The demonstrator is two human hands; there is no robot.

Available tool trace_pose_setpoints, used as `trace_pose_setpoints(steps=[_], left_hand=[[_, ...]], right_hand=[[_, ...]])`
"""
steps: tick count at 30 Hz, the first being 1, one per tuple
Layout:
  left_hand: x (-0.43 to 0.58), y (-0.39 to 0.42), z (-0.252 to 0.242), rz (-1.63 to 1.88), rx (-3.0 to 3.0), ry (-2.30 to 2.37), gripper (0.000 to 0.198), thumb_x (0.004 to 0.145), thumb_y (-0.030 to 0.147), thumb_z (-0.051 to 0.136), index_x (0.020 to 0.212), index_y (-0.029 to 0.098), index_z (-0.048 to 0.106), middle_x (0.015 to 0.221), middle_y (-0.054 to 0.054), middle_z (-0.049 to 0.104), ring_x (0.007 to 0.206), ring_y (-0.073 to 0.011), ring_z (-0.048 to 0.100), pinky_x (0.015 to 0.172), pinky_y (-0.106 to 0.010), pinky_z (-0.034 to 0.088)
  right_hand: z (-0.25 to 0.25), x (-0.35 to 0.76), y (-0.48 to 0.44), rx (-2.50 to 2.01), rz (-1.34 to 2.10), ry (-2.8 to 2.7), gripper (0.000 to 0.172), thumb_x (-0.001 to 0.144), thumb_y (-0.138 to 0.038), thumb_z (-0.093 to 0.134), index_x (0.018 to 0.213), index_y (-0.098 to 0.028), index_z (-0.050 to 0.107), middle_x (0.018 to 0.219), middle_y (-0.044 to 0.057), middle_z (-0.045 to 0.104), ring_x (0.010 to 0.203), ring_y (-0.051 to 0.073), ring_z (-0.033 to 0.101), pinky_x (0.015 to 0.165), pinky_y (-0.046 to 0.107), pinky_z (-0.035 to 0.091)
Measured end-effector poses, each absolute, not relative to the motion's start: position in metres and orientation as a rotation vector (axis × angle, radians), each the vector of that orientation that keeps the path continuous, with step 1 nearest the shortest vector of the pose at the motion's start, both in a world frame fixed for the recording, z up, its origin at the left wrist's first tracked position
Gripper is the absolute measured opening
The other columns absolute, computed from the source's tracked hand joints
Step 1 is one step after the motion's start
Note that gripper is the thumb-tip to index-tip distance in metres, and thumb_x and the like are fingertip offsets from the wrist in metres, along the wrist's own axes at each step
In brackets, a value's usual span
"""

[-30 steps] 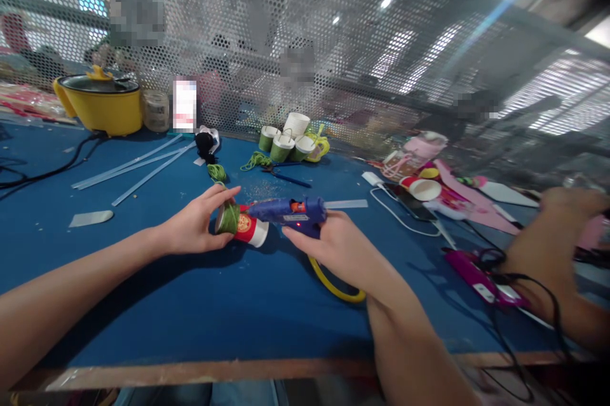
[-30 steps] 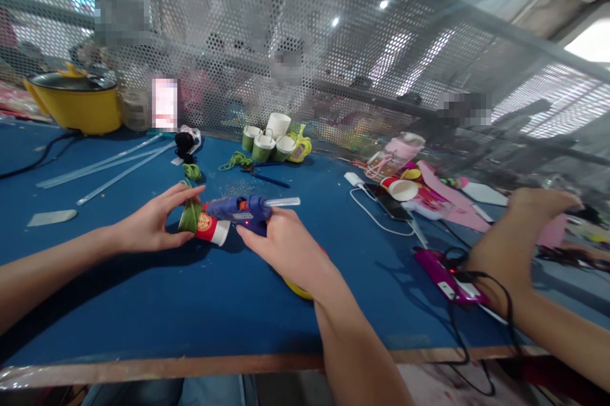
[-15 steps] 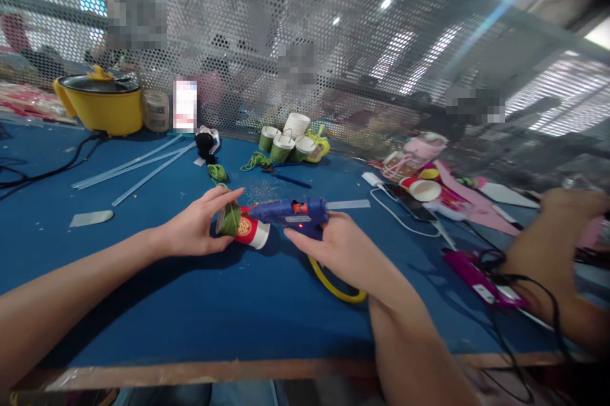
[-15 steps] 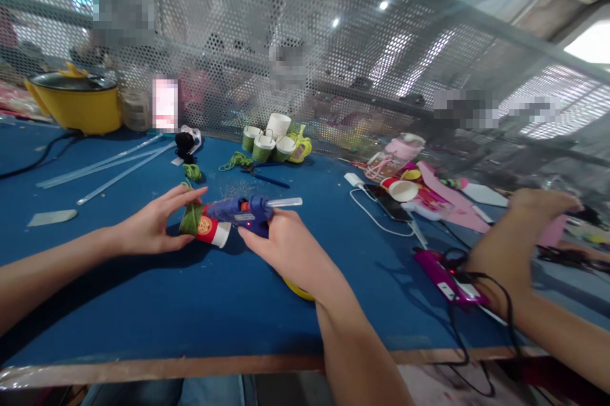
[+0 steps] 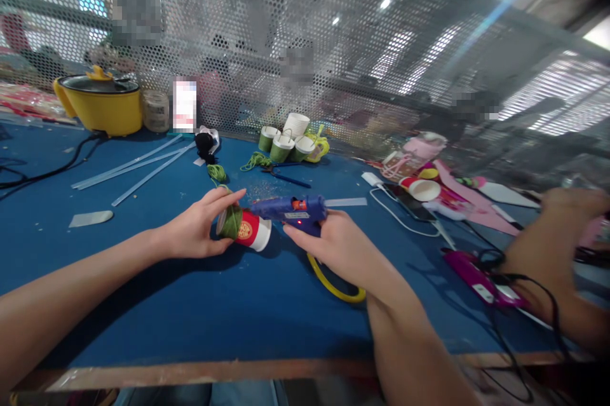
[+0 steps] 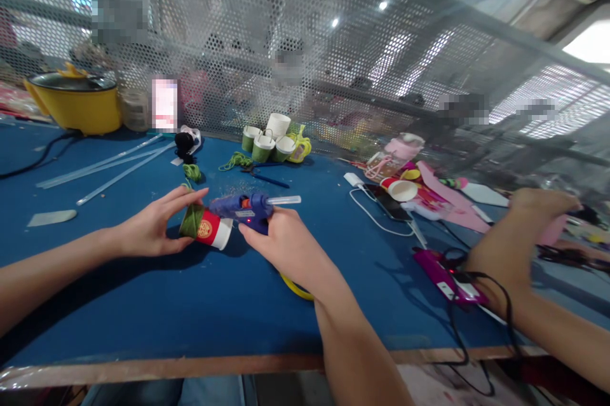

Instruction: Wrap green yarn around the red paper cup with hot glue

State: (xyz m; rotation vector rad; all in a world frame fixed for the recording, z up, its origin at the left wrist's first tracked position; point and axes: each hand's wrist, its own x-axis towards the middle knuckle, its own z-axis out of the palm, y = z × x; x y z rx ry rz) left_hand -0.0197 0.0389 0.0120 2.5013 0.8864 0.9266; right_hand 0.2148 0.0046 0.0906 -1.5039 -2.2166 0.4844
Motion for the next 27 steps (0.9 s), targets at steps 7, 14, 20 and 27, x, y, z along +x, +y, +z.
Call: trace_pose_setpoints(steps=[7,14,20,27], left_hand=[[-0.0188,0.0384,0.0117,0.936,2.508,0.882,0.075,0.072,0.016,0.061,0.139,0.015,0.027,0.115,-0.013,0.049,0.109,-0.0256,0.049,0.096,-0.042,0.044],[-0.0181,0.0383,0.0131,0.94,2.462,0.902,0.074,0.071,0.015,0.061,0.138,0.014,0.029,0.112,-0.012,0.051,0.104,-0.0244,0.052,0.095,-0.04,0.045],[-0.0176,0.0384,0.0138,0.942,2.405,0.93,0.073,0.07,0.018,0.062,0.137,0.013,0.032,0.108,-0.011,0.052,0.099,-0.023,0.054,0.092,-0.039,0.047],[-0.0175,0.0392,0.014,0.919,2.362,0.98,0.073,0.07,0.022,0.063,0.136,0.011,0.033,0.108,-0.011,0.053,0.1,-0.0243,0.054,0.093,-0.041,0.046]], right_hand=[[0.0888,0.2141,0.0055,-1.533,0.486,-2.195,0.016,0.079,-0.027,0.054,0.066,-0.018,0.057,0.072,0.001,0.066,0.064,0.016,0.059,0.057,0.025,0.043],[0.0895,0.2169,0.0046,-1.522,0.483,-2.226,0.02,0.081,-0.03,0.053,0.065,-0.018,0.057,0.07,0.001,0.065,0.063,0.015,0.057,0.061,0.025,0.044],[0.0896,0.2183,0.0026,-1.545,0.484,-2.279,0.026,0.083,-0.035,0.051,0.064,-0.019,0.058,0.07,0.002,0.066,0.065,0.017,0.057,0.065,0.028,0.045],[0.0924,0.2183,-0.001,-1.52,0.512,-2.291,0.022,0.082,-0.034,0.052,0.07,-0.019,0.062,0.076,0.002,0.069,0.07,0.018,0.06,0.069,0.029,0.045]])
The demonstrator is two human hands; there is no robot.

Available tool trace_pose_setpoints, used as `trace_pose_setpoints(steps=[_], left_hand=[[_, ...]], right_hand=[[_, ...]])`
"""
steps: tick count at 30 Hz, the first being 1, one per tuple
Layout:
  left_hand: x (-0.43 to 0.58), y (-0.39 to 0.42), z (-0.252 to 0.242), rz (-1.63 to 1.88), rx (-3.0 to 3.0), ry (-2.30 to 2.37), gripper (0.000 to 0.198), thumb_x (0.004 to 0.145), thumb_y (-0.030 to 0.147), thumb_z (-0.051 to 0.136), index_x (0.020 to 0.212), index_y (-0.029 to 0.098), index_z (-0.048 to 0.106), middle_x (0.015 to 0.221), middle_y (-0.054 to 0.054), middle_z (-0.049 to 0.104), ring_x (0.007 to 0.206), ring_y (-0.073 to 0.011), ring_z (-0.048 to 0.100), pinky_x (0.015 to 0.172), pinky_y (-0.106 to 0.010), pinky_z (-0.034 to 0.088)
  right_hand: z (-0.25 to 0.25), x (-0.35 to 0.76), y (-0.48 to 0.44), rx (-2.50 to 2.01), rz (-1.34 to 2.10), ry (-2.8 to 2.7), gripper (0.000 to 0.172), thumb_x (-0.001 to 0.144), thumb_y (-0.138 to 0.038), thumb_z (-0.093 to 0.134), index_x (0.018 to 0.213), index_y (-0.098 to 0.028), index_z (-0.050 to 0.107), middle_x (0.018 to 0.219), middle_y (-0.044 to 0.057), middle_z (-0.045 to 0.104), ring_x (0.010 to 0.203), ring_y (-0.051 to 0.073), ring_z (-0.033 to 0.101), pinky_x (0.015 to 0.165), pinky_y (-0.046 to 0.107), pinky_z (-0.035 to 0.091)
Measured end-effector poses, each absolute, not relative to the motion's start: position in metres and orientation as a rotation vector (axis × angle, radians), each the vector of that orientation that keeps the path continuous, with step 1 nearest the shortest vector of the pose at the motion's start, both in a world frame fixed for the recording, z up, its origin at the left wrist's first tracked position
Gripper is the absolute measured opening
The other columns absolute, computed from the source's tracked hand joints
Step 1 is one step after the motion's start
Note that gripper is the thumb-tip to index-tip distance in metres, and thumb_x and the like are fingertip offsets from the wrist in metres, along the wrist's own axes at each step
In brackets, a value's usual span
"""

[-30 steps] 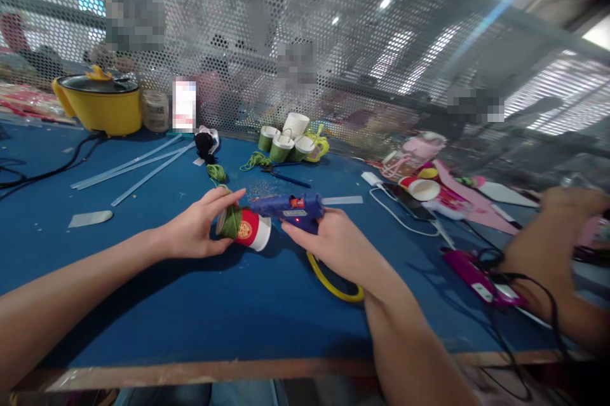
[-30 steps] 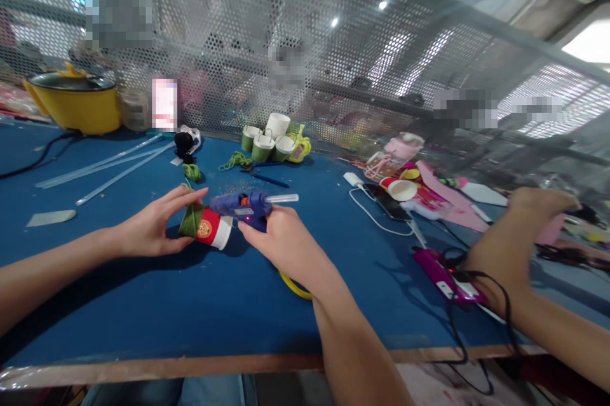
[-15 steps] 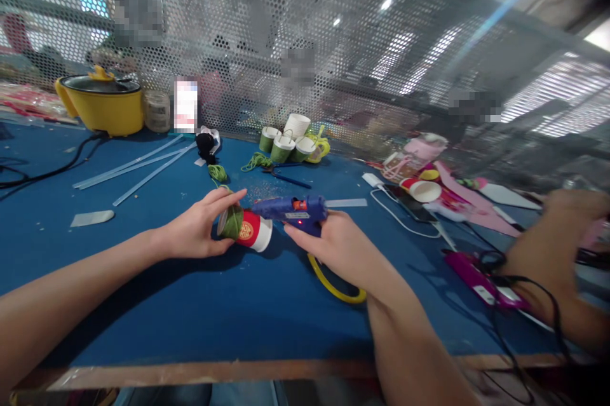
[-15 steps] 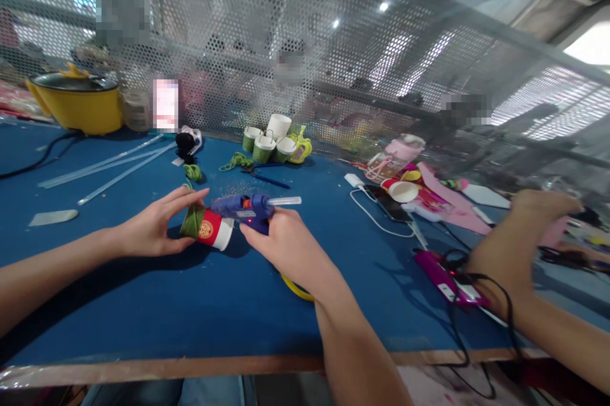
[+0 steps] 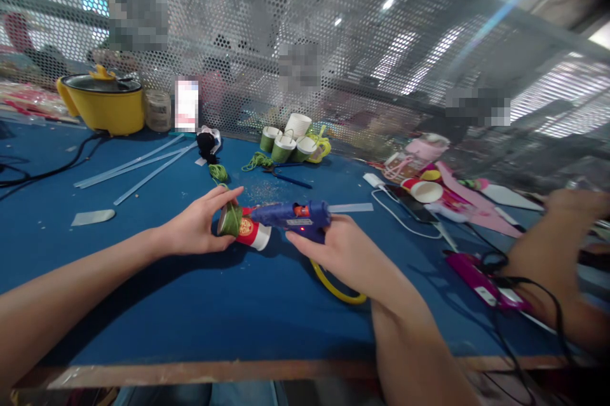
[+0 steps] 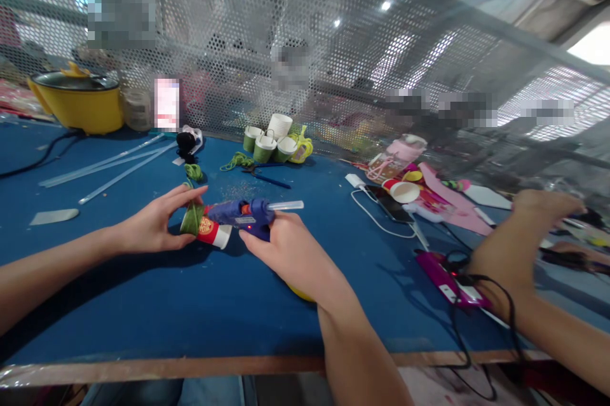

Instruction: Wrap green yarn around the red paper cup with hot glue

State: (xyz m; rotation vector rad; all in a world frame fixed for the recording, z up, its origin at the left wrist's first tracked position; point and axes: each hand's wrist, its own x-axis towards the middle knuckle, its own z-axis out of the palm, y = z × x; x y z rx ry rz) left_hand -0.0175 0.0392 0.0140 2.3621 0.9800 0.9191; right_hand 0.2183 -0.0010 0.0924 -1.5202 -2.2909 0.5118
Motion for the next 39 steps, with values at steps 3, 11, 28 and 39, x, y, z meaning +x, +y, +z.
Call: trace_pose_setpoints(steps=[3,11,28,39], left_hand=[[-0.0179,0.0394,0.0145,0.908,2.338,0.989,0.073,0.071,0.023,0.062,0.137,0.011,0.033,0.109,-0.012,0.053,0.101,-0.0245,0.054,0.094,-0.043,0.045],[-0.0182,0.0404,0.0138,0.893,2.303,1.043,0.077,0.068,0.026,0.065,0.137,0.012,0.033,0.107,-0.011,0.053,0.098,-0.0243,0.056,0.091,-0.042,0.047],[-0.0186,0.0418,0.0134,0.843,2.257,1.116,0.077,0.068,0.027,0.064,0.137,0.008,0.034,0.112,-0.014,0.052,0.103,-0.0271,0.055,0.092,-0.044,0.047],[-0.0171,0.0399,0.0135,0.918,2.316,1.016,0.074,0.07,0.025,0.062,0.136,0.01,0.033,0.105,-0.011,0.053,0.097,-0.0234,0.056,0.092,-0.04,0.047]], right_hand=[[0.093,0.2185,-0.0021,-1.526,0.513,-2.304,0.021,0.082,-0.034,0.052,0.072,-0.019,0.063,0.078,0.002,0.069,0.071,0.019,0.06,0.07,0.03,0.046],[0.0923,0.2182,-0.0024,-1.547,0.456,-2.344,0.023,0.082,-0.037,0.052,0.072,-0.019,0.063,0.068,0.002,0.066,0.066,0.019,0.059,0.066,0.029,0.045],[0.0897,0.2181,-0.0032,-1.568,0.397,-2.432,0.037,0.083,-0.04,0.048,0.052,-0.021,0.047,0.052,0.001,0.055,0.054,0.016,0.054,0.055,0.028,0.04],[0.0933,0.2161,-0.0019,-1.534,0.525,-2.289,0.02,0.081,-0.033,0.053,0.073,-0.019,0.063,0.076,0.002,0.069,0.069,0.018,0.061,0.068,0.028,0.046]])
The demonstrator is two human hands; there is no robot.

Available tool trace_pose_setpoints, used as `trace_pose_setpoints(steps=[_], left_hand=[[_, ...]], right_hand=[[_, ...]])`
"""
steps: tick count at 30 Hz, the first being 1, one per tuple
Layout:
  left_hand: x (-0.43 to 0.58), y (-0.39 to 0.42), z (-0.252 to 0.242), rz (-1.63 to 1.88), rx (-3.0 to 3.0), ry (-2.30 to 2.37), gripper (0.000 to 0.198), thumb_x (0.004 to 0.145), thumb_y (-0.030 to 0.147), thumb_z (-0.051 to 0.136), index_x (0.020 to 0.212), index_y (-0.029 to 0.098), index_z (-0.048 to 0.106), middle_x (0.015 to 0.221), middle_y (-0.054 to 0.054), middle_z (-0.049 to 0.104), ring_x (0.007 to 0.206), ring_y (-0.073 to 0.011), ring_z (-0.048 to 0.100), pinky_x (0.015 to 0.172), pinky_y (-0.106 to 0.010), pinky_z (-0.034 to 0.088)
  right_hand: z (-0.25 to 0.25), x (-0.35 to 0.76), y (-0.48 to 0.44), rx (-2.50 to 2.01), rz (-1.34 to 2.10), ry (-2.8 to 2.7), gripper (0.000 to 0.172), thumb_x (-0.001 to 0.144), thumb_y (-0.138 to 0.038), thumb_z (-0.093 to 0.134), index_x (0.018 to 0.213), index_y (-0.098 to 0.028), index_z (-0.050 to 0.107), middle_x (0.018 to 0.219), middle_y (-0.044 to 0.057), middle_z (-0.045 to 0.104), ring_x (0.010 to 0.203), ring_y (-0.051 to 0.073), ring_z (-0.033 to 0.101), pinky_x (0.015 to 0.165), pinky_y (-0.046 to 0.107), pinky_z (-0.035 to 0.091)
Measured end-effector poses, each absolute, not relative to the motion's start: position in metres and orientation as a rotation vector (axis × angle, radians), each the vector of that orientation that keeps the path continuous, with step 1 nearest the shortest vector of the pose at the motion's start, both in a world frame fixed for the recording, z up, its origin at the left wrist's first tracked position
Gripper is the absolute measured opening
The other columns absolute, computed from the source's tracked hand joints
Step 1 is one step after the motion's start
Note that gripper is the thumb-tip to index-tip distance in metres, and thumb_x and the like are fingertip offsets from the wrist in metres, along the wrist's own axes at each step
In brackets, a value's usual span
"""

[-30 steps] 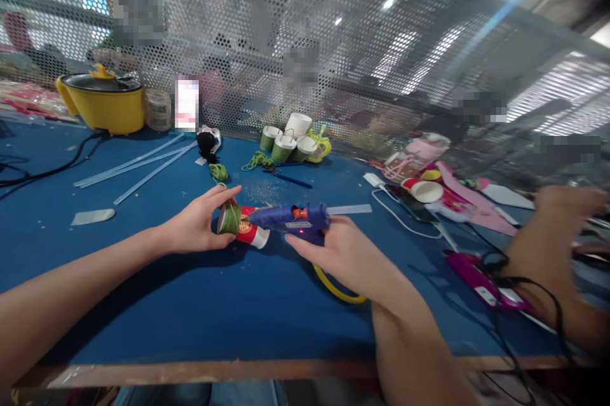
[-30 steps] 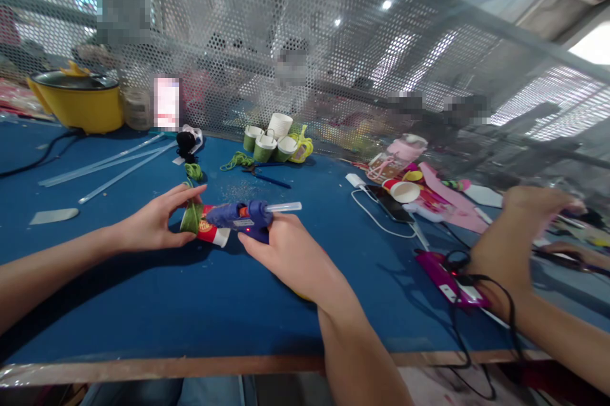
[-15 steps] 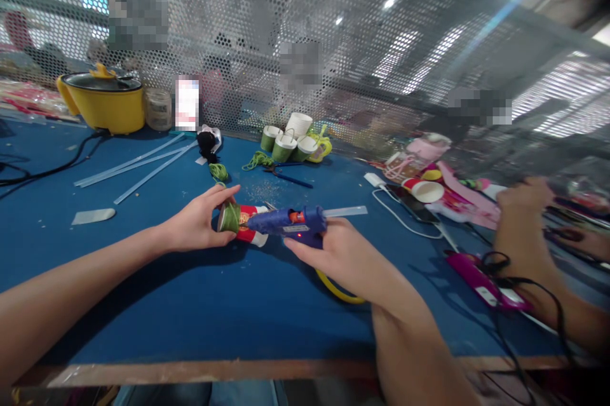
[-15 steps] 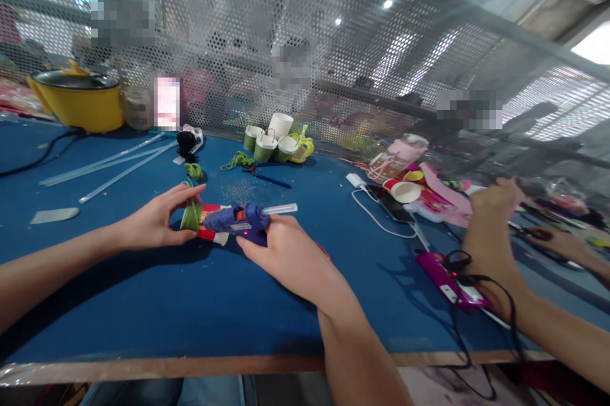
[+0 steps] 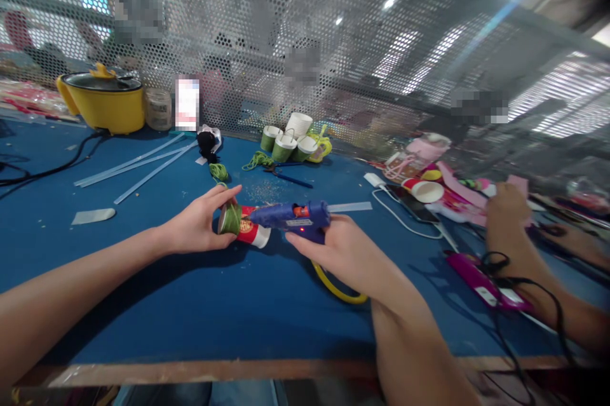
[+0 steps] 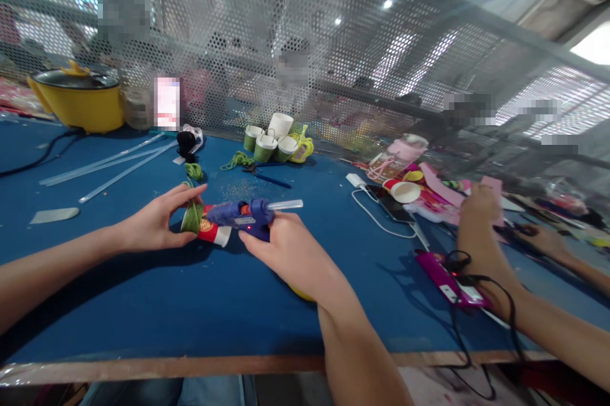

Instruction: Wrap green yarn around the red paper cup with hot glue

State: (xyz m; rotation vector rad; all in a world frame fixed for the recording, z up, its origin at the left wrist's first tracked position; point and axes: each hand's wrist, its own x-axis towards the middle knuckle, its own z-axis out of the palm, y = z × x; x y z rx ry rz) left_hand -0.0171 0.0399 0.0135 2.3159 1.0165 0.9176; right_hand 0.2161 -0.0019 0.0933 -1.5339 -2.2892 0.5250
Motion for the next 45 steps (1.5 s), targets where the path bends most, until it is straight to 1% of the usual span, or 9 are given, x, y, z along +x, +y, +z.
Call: trace_pose_setpoints(steps=[3,7,13,19,24,28,35,41,45], left_hand=[[-0.016,0.038,0.015,0.924,2.331,0.986,0.074,0.071,0.023,0.062,0.137,0.009,0.032,0.106,-0.011,0.053,0.098,-0.0237,0.055,0.092,-0.04,0.047],[-0.016,0.037,0.015,0.944,2.36,0.949,0.075,0.07,0.019,0.062,0.138,0.013,0.03,0.107,-0.011,0.053,0.099,-0.0231,0.055,0.093,-0.039,0.047],[-0.016,0.037,0.014,0.949,2.394,0.928,0.077,0.07,0.018,0.062,0.139,0.015,0.029,0.108,-0.011,0.053,0.098,-0.0227,0.055,0.092,-0.039,0.047],[-0.016,0.036,0.014,0.953,2.413,0.925,0.077,0.07,0.018,0.061,0.139,0.015,0.028,0.108,-0.011,0.052,0.099,-0.0227,0.054,0.092,-0.038,0.047],[-0.015,0.036,0.015,0.944,2.409,0.949,0.076,0.07,0.019,0.061,0.139,0.011,0.029,0.108,-0.012,0.051,0.1,-0.0236,0.054,0.093,-0.038,0.047],[-0.015,0.036,0.017,0.932,2.389,0.988,0.077,0.07,0.02,0.061,0.139,0.009,0.029,0.108,-0.012,0.051,0.099,-0.0243,0.053,0.093,-0.039,0.047],[-0.016,0.041,0.014,0.964,2.137,1.089,0.077,0.067,0.028,0.062,0.136,0.012,0.034,0.108,-0.01,0.052,0.097,-0.0232,0.056,0.09,-0.038,0.048],[-0.014,0.043,0.015,0.948,1.96,1.12,0.075,0.066,0.033,0.063,0.134,0.014,0.039,0.112,-0.01,0.052,0.1,-0.0246,0.057,0.088,-0.039,0.05],[-0.014,0.042,0.016,0.929,1.942,1.126,0.077,0.065,0.034,0.063,0.134,0.01,0.037,0.114,-0.012,0.051,0.102,-0.0258,0.056,0.089,-0.041,0.049]], right_hand=[[0.093,0.216,-0.001,-1.518,0.533,-2.25,0.02,0.081,-0.032,0.054,0.068,-0.019,0.061,0.072,0.001,0.068,0.067,0.017,0.06,0.065,0.027,0.047],[0.092,0.214,0.001,-1.507,0.529,-2.203,0.015,0.079,-0.029,0.055,0.071,-0.019,0.063,0.076,0.0,0.069,0.067,0.017,0.061,0.063,0.025,0.046],[0.091,0.212,0.005,-1.537,0.517,-2.184,0.019,0.079,-0.028,0.055,0.063,-0.019,0.055,0.071,0.001,0.067,0.063,0.016,0.058,0.054,0.024,0.042],[0.088,0.21,0.009,-1.59,0.485,-2.183,0.022,0.079,-0.028,0.054,0.058,-0.02,0.053,0.049,-0.002,0.057,0.052,0.015,0.054,0.05,0.025,0.04],[0.088,0.209,0.012,-1.704,0.686,-2.036,0.026,0.077,-0.033,0.056,0.056,-0.02,0.049,0.04,-0.004,0.049,0.038,0.011,0.046,0.043,0.025,0.037],[0.084,0.216,0.021,-1.644,0.913,-1.859,0.023,0.075,-0.036,0.061,0.065,-0.018,0.052,0.044,-0.004,0.051,0.039,0.01,0.046,0.044,0.024,0.039],[0.059,0.24,0.064,-1.753,0.694,-1.649,0.021,0.079,-0.031,0.06,0.065,-0.016,0.056,0.064,0.004,0.064,0.055,0.011,0.057,0.053,0.022,0.045],[0.038,0.249,0.088,-1.939,0.647,-1.683,0.029,0.081,-0.035,0.057,0.058,-0.019,0.052,0.047,0.001,0.055,0.039,0.012,0.051,0.045,0.026,0.042],[0.03,0.251,0.097,-2.024,0.499,-1.72,0.033,0.078,-0.035,0.061,0.051,-0.02,0.049,0.047,0.003,0.055,0.048,0.018,0.057,0.051,0.03,0.043]])
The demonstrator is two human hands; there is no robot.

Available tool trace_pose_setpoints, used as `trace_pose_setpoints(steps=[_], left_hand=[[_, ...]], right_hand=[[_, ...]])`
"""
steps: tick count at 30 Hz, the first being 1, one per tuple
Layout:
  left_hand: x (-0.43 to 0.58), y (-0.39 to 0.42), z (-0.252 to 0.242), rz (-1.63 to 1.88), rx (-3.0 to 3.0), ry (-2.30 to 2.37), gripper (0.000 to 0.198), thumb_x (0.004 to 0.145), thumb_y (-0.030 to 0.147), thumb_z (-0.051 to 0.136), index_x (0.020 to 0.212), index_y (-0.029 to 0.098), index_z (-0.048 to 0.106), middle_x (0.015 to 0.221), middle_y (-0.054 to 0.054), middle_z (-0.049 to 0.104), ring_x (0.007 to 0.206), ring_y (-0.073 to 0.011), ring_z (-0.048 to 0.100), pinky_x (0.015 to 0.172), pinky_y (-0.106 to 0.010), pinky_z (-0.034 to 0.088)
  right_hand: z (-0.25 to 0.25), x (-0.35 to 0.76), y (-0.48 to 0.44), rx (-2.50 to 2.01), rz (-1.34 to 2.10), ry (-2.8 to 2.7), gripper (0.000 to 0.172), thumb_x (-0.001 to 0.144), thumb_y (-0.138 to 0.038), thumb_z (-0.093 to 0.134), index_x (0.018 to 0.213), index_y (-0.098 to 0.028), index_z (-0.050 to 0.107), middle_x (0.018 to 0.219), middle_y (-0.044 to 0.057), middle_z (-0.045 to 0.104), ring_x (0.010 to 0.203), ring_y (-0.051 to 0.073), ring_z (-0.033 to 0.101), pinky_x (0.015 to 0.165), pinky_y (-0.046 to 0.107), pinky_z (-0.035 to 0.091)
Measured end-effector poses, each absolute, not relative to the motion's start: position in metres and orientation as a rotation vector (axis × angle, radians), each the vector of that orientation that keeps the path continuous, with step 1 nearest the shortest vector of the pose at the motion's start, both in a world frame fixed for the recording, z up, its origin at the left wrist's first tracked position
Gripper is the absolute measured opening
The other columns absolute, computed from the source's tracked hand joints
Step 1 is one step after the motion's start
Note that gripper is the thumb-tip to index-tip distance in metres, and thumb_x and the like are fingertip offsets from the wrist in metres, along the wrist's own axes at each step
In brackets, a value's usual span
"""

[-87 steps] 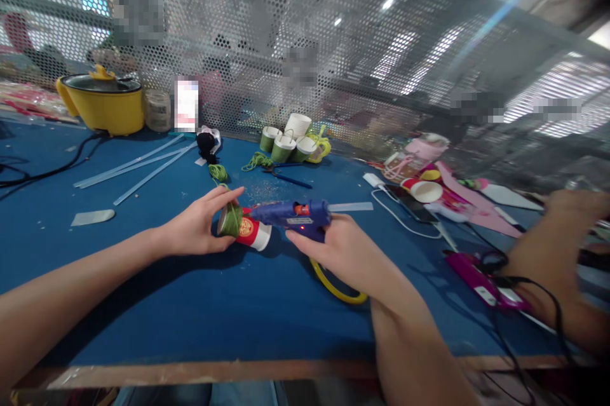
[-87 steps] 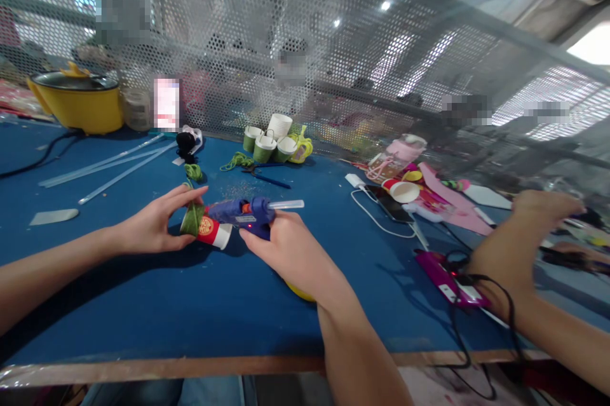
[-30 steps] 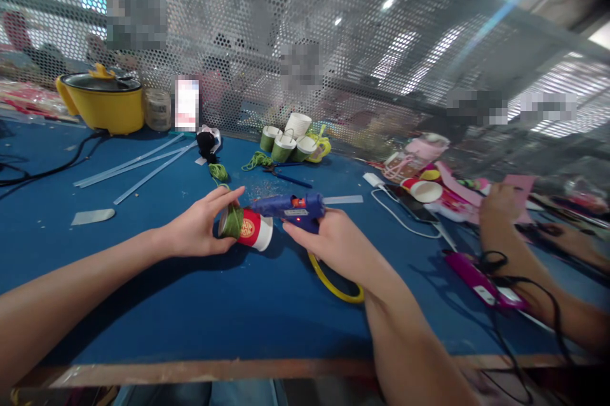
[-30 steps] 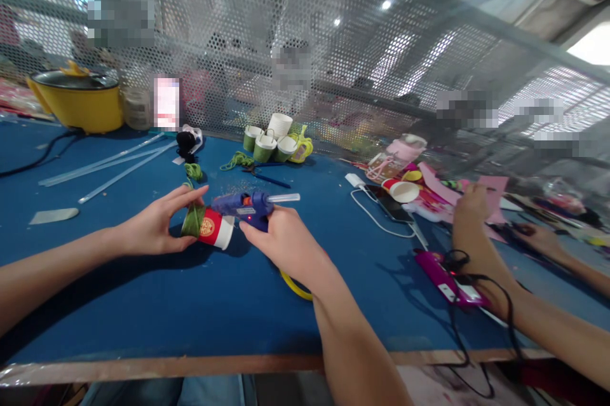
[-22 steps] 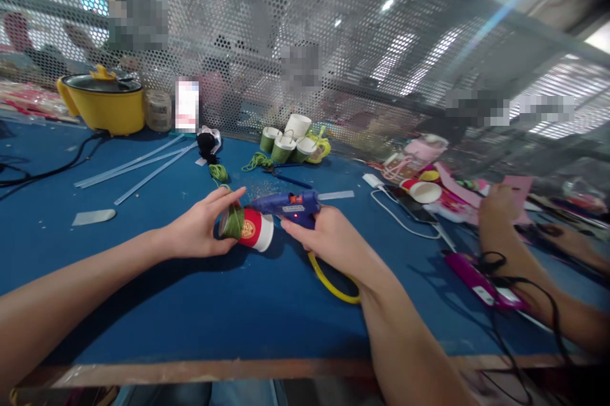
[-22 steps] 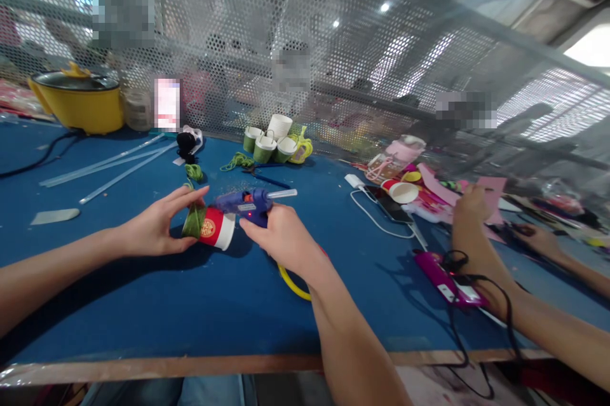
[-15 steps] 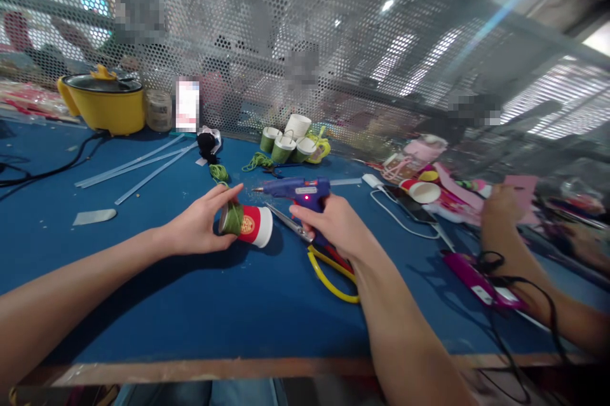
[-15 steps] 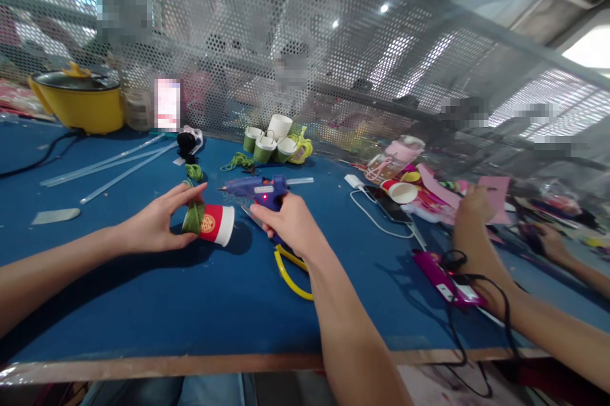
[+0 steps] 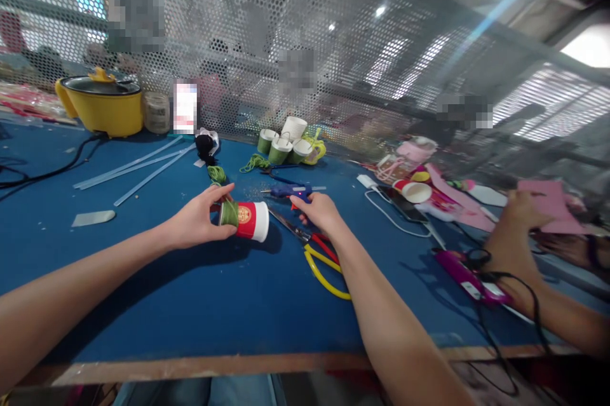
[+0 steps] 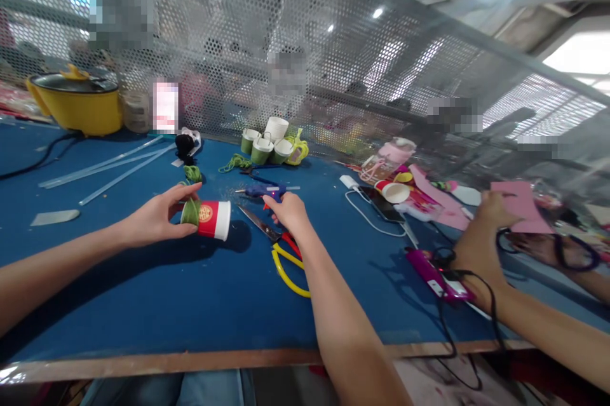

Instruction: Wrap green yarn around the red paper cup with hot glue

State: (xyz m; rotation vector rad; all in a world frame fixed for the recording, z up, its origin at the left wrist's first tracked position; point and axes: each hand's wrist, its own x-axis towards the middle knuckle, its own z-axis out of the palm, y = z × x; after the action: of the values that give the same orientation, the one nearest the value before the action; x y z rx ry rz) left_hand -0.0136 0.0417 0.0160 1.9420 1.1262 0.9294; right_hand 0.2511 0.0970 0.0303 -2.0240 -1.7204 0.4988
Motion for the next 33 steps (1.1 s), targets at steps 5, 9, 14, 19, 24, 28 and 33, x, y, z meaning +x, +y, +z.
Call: trace_pose_setpoints(steps=[5,9,14,19,24,28,33], left_hand=[[-0.011,0.037,0.017,0.941,2.082,1.11,0.077,0.066,0.029,0.063,0.136,0.011,0.035,0.108,-0.01,0.053,0.096,-0.0239,0.057,0.09,-0.041,0.048],[-0.009,0.033,0.016,0.938,2.239,1.094,0.078,0.066,0.025,0.061,0.137,0.008,0.033,0.105,-0.011,0.054,0.095,-0.0241,0.057,0.09,-0.041,0.049],[-0.009,0.03,0.011,0.99,2.356,1.046,0.078,0.067,0.024,0.061,0.138,0.009,0.032,0.115,-0.015,0.053,0.112,-0.0302,0.051,0.096,-0.042,0.045],[-0.008,0.029,0.008,0.999,2.392,1.001,0.081,0.067,0.02,0.061,0.139,0.011,0.027,0.117,-0.015,0.052,0.111,-0.0301,0.05,0.097,-0.046,0.044],[-0.008,0.029,0.01,1.027,2.329,0.933,0.082,0.067,0.019,0.062,0.14,0.013,0.026,0.117,-0.014,0.051,0.108,-0.0277,0.051,0.095,-0.044,0.045],[-0.009,0.033,0.008,1.027,2.103,0.875,0.085,0.068,0.02,0.064,0.142,0.018,0.02,0.11,-0.009,0.052,0.102,-0.0233,0.053,0.092,-0.041,0.045],[-0.009,0.035,0.007,0.929,1.899,0.837,0.086,0.069,0.023,0.066,0.141,0.021,0.02,0.105,-0.007,0.052,0.099,-0.0223,0.053,0.088,-0.04,0.046]], right_hand=[[0.039,0.24,0.088,-1.985,0.165,-1.77,0.017,0.075,-0.026,0.063,0.061,-0.019,0.057,0.076,0.01,0.061,0.09,0.029,0.058,0.072,0.037,0.043],[0.061,0.208,0.059,-1.497,0.265,-2.065,0.012,0.079,-0.03,0.061,0.077,-0.018,0.065,0.086,0.006,0.062,0.084,0.02,0.058,0.074,0.033,0.044],[0.071,0.166,0.037,-1.181,0.486,-2.307,0.011,0.074,-0.026,0.066,0.081,-0.017,0.067,0.086,0.005,0.06,0.084,0.018,0.057,0.079,0.034,0.044],[0.061,0.15,0.039,-1.255,0.429,-2.25,0.008,0.071,-0.018,0.066,0.066,-0.018,0.06,0.076,0.002,0.056,0.079,0.018,0.054,0.076,0.034,0.042],[0.063,0.153,0.036,-1.23,0.569,-2.127,0.013,0.075,-0.015,0.057,0.064,-0.018,0.052,0.075,0.001,0.055,0.074,0.014,0.053,0.073,0.03,0.042],[0.067,0.164,0.035,-1.212,0.735,-2.003,0.009,0.08,-0.021,0.052,0.072,-0.018,0.051,0.071,-0.002,0.054,0.065,0.012,0.049,0.064,0.027,0.041],[0.061,0.17,0.04,-1.163,0.855,-1.923,0.01,0.079,-0.026,0.052,0.074,-0.018,0.05,0.07,-0.003,0.051,0.063,0.011,0.047,0.06,0.026,0.04]])
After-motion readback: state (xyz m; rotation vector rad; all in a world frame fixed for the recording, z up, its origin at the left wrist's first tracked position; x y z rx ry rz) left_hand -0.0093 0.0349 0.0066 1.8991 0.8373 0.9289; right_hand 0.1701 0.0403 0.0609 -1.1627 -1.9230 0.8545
